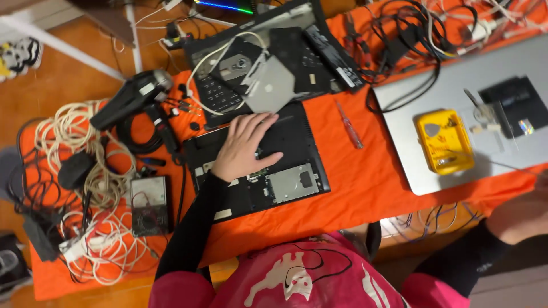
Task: Repairing a laptop on a table with tools.
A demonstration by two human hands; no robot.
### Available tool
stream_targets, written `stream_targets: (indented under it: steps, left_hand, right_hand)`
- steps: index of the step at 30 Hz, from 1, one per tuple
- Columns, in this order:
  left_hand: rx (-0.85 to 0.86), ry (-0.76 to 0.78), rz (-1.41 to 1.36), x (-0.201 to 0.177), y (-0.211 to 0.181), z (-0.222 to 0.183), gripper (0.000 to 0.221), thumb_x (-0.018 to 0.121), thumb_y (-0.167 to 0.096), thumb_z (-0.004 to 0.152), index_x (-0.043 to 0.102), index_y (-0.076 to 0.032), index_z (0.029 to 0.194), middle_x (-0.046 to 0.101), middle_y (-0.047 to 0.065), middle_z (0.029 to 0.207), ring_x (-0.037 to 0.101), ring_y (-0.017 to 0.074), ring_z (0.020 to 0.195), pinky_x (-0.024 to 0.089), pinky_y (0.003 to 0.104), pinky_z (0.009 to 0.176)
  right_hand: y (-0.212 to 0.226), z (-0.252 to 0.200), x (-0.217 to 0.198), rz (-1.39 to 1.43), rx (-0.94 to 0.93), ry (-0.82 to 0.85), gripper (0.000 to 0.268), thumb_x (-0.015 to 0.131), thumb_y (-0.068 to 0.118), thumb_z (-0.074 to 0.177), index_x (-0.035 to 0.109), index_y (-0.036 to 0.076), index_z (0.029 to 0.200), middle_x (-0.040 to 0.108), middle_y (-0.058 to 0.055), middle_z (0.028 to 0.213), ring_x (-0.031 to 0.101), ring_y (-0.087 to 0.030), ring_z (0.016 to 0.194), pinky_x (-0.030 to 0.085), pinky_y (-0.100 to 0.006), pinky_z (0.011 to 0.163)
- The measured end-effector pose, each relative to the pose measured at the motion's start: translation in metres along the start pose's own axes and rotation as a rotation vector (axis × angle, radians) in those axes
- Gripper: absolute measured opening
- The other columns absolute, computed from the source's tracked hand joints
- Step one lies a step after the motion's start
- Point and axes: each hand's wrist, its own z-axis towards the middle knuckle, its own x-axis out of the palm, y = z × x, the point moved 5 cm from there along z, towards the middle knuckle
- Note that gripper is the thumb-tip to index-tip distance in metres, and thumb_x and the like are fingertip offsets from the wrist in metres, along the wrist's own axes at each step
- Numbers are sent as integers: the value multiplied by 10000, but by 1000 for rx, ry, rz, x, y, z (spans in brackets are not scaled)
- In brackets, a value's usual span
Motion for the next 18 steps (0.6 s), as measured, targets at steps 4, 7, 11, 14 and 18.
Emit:
stream_targets:
  steps: [4, 7, 11, 14, 18]
  left_hand:
    - [-3, 39, -46, 7, 7, -7, 810, 722, -502, 904, 441, -85, 1539, 458, 106, 1537, 406, 298, 1412, 279, 501, 1203]
    - [4, 36, -70, 7, 9, -10, 798, 716, -514, 913, 444, -97, 1536, 447, 103, 1541, 402, 296, 1417, 282, 501, 1198]
    - [17, 10, -89, 8, 13, -15, 785, 711, -526, 920, 446, -116, 1535, 437, 114, 1539, 394, 307, 1428, 284, 518, 1193]
    - [29, -22, -87, 14, 19, -19, 791, 708, -538, 926, 437, -127, 1545, 433, 121, 1534, 389, 317, 1424, 279, 536, 1190]
    - [17, -38, -94, 17, 23, -23, 798, 700, -556, 927, 430, -139, 1551, 435, 117, 1523, 386, 312, 1423, 270, 547, 1196]
  right_hand:
    - [52, 3, 58, -97, -70, 44, 312, 404, 123, 1212, 441, 20, 920, 427, -83, 907, 367, -189, 794, 296, -306, 714]
    - [104, 2, 104, 9, -112, 83, 366, 431, 183, 1210, 384, 70, 865, 385, -57, 823, 323, -152, 724, 236, -271, 643]
    - [143, -5, 147, 182, -131, 84, 274, 496, 143, 1164, 431, 30, 922, 376, -48, 779, 353, -172, 707, 249, -290, 634]
    - [161, -15, 174, 232, -35, 72, 259, 457, 135, 1173, 469, 0, 953, 423, -78, 852, 373, -170, 741, 259, -299, 672]
    - [171, -21, 205, 193, -90, 121, 320, 514, 224, 1240, 513, 12, 1001, 474, -86, 807, 369, -145, 693, 261, -290, 650]
